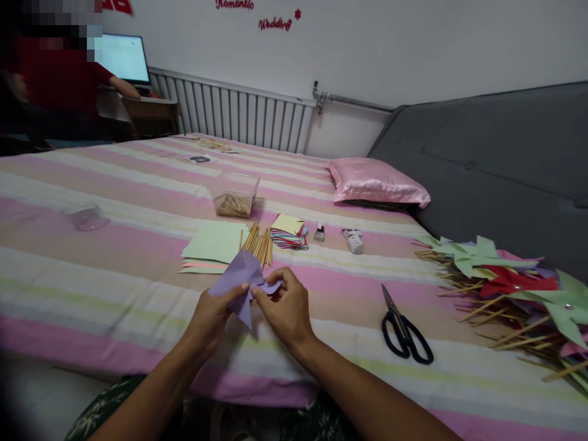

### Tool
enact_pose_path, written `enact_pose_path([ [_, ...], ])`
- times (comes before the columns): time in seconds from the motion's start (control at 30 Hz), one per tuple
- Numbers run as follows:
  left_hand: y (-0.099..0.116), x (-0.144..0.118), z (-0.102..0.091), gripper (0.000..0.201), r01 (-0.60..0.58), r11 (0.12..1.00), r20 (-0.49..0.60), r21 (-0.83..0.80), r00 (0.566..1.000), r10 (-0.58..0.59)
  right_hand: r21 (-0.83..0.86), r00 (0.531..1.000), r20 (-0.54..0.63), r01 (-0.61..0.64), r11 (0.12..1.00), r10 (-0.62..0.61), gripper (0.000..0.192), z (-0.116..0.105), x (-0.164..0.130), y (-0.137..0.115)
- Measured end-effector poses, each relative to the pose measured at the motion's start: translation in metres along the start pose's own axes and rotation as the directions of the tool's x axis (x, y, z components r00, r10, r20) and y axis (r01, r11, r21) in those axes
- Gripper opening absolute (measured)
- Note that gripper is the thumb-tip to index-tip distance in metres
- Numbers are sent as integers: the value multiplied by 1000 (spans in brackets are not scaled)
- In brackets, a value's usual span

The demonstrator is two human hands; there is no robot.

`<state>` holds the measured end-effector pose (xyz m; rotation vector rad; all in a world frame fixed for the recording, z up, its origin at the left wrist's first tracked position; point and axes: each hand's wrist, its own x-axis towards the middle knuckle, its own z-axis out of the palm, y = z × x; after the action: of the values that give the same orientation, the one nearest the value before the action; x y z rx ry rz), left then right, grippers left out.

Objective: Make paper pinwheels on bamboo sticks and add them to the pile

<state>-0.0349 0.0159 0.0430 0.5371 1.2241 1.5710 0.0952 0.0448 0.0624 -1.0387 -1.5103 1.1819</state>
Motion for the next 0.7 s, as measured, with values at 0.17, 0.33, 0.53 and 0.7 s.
enact_pose_path([
  [0.17, -4, -3, 4, 26, -1, 1000, 39, -4, 999, 1, 2, 997, -66, -26, 1000, 26, 48, 0, -2, -5],
  [0.33, -2, -5, 3, 27, 4, 997, 55, 76, 998, -8, -36, 995, -68, -80, 996, 78, 53, -5, 1, -8],
  [0.53, 26, -6, -5, 28, 94, 991, 285, 93, 951, -117, 159, 938, 154, -333, 929, 310, 60, -25, 14, -5],
  [0.7, 26, -5, -8, 29, 153, 961, 318, 232, 921, -224, 99, 872, 327, -416, 904, 365, 64, -34, 19, 1],
])
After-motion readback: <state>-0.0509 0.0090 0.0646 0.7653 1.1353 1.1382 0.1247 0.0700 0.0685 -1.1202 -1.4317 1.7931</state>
